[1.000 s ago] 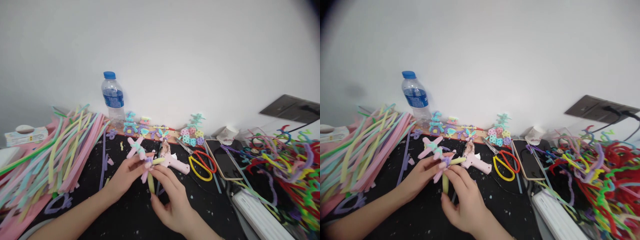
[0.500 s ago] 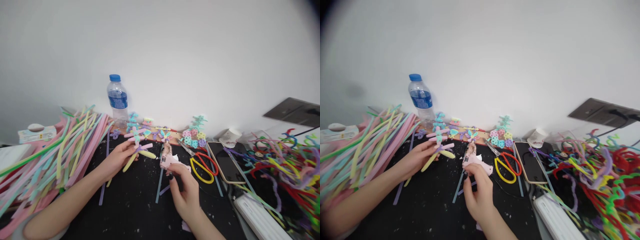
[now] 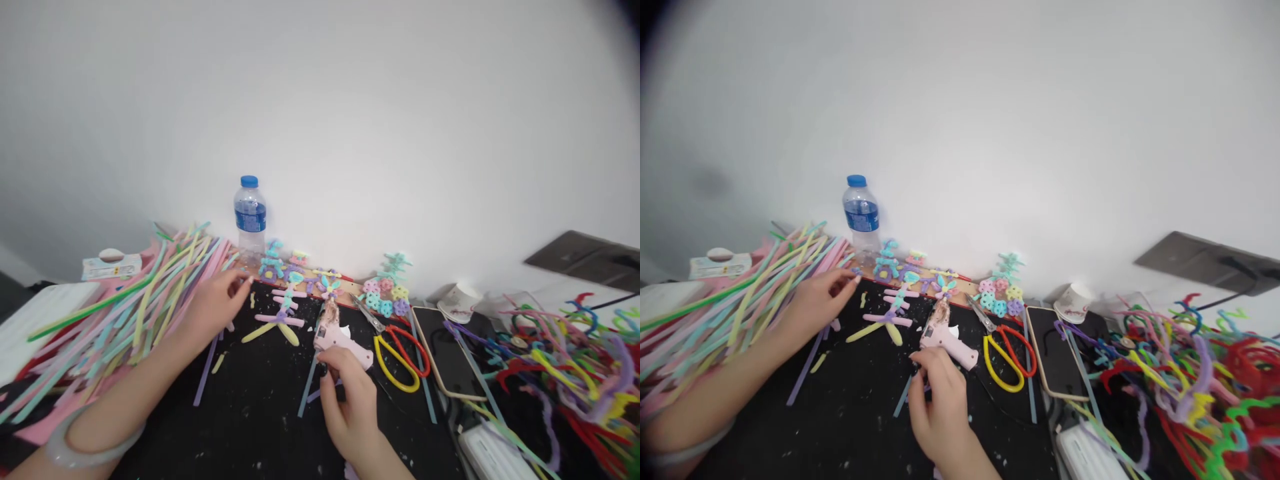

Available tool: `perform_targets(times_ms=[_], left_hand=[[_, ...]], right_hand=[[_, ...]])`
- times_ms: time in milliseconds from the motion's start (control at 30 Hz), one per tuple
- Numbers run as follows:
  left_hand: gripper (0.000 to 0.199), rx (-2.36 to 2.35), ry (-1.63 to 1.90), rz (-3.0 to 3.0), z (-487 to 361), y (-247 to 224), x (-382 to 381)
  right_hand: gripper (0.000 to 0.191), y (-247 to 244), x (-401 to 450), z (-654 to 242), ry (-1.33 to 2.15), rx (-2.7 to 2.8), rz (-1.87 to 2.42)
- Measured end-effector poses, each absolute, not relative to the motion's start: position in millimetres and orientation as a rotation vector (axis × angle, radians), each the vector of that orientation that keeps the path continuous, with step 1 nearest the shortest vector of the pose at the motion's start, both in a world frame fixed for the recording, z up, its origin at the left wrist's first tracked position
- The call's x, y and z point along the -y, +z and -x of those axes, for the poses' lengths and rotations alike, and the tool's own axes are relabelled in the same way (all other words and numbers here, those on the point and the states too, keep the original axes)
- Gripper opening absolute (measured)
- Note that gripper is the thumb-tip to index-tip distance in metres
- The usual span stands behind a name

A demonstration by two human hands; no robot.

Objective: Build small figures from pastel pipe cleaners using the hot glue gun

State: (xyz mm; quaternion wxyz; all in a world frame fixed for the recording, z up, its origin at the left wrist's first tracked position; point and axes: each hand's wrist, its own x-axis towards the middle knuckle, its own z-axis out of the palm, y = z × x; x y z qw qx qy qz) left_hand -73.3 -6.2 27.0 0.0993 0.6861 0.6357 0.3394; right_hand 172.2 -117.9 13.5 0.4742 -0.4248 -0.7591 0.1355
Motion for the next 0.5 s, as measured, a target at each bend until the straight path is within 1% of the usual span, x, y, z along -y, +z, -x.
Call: perform_targets(times_ms=[133,200,267,500], left_hand=[[0.031,-2.301,0.633,-1.907,101,20,-9],[0.025,-2.293,0.546,-1.919,108,14,-13],[0.022,-2.232,0.566,-1.905,109,10,-14],[0.016,-2.072,0.811,-1.765,103,15,-6]], right_hand=[[0.026,14,113,-173,0.319,1.93,1.04],[0.026,13,111,-172,0.295,1.976,1.037],[0.026,11,109,-172,0.269,2.008,1.027],[0.024,2,107,-173,0.264,2.049,1.078]])
